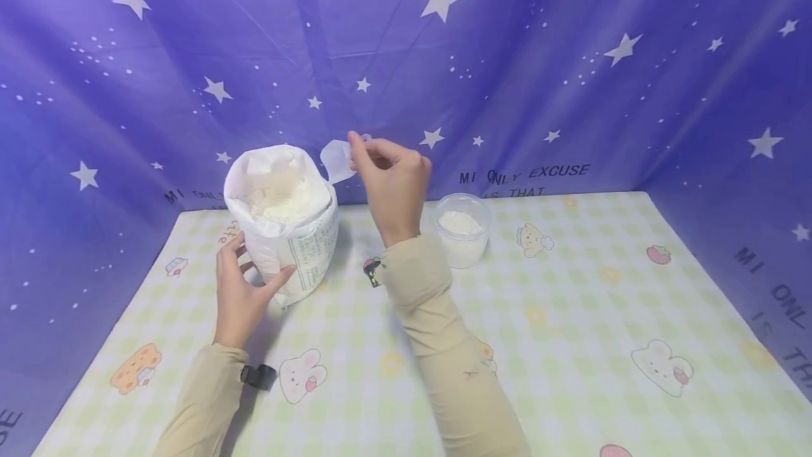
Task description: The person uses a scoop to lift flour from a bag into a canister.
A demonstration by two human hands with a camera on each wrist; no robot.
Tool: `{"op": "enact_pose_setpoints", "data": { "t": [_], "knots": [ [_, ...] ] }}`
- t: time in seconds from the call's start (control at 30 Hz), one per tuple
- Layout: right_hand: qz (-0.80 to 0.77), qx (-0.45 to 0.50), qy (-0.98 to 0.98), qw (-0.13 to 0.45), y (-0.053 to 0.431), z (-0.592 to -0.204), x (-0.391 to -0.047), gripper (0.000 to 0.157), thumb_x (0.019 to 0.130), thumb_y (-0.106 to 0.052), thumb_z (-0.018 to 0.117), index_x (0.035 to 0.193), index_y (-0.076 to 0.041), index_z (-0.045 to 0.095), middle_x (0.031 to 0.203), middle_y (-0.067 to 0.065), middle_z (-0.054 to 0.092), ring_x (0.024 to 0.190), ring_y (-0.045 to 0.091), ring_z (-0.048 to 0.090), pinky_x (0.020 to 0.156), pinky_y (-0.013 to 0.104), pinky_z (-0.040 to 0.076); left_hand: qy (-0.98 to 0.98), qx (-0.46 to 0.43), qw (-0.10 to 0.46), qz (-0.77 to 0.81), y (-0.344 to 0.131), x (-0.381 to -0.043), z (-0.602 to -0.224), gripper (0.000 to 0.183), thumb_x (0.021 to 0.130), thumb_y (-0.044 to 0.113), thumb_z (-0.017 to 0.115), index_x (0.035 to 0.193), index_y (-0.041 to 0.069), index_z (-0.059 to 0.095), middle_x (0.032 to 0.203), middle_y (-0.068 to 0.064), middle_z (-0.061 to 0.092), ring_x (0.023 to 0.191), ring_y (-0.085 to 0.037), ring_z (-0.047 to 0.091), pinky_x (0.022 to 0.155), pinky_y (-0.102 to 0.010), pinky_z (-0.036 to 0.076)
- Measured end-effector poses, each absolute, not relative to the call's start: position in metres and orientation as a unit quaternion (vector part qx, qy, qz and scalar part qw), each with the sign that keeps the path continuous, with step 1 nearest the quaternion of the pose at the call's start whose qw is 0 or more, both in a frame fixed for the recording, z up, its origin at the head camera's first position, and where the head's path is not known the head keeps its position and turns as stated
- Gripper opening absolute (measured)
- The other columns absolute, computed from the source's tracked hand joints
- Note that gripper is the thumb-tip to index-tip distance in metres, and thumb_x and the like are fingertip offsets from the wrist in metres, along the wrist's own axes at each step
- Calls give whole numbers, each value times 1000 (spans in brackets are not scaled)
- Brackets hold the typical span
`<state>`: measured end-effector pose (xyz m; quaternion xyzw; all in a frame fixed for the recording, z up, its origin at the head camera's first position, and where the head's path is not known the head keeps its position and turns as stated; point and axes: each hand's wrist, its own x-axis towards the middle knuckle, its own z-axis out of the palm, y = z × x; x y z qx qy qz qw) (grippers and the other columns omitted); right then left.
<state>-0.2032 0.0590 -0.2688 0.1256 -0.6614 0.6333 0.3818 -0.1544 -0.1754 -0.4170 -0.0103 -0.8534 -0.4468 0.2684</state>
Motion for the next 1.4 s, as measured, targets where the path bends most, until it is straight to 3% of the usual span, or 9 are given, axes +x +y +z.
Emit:
{"op": "enact_pose_setpoints", "data": {
  "t": [0.53,0.67,0.8,1.4],
  "knots": [
    [539,199,-735,360,24,-287,-219,25,90,-24,74,74,-5,80,69,5,74,63,10,69,60,21,56,-853,-19,273,-444,-174,-155,-421,92,74,23,89,145,0,35,139,-22,41,129,-35,42,101,-42,50],
    [512,214,-754,351,19,-290,-220,21,90,-24,75,81,-6,81,74,5,75,64,11,69,61,21,56,-854,-18,270,-445,-174,-154,-421,92,75,25,89,146,1,34,139,-21,41,129,-35,42,101,-41,50],
    [491,224,-767,346,15,-293,-222,19,89,-24,76,88,-6,81,80,7,76,68,13,71,65,21,58,-853,-19,275,-443,-174,-154,-421,93,74,25,89,145,0,35,139,-21,41,129,-34,42,101,-41,51],
    [447,227,-790,352,2,-304,-228,18,88,-22,76,85,-5,81,79,8,76,67,17,71,64,26,58,-856,-20,284,-432,-177,-156,-419,94,72,22,91,144,-2,35,139,-22,42,128,-34,43,100,-41,51]
  ]
}}
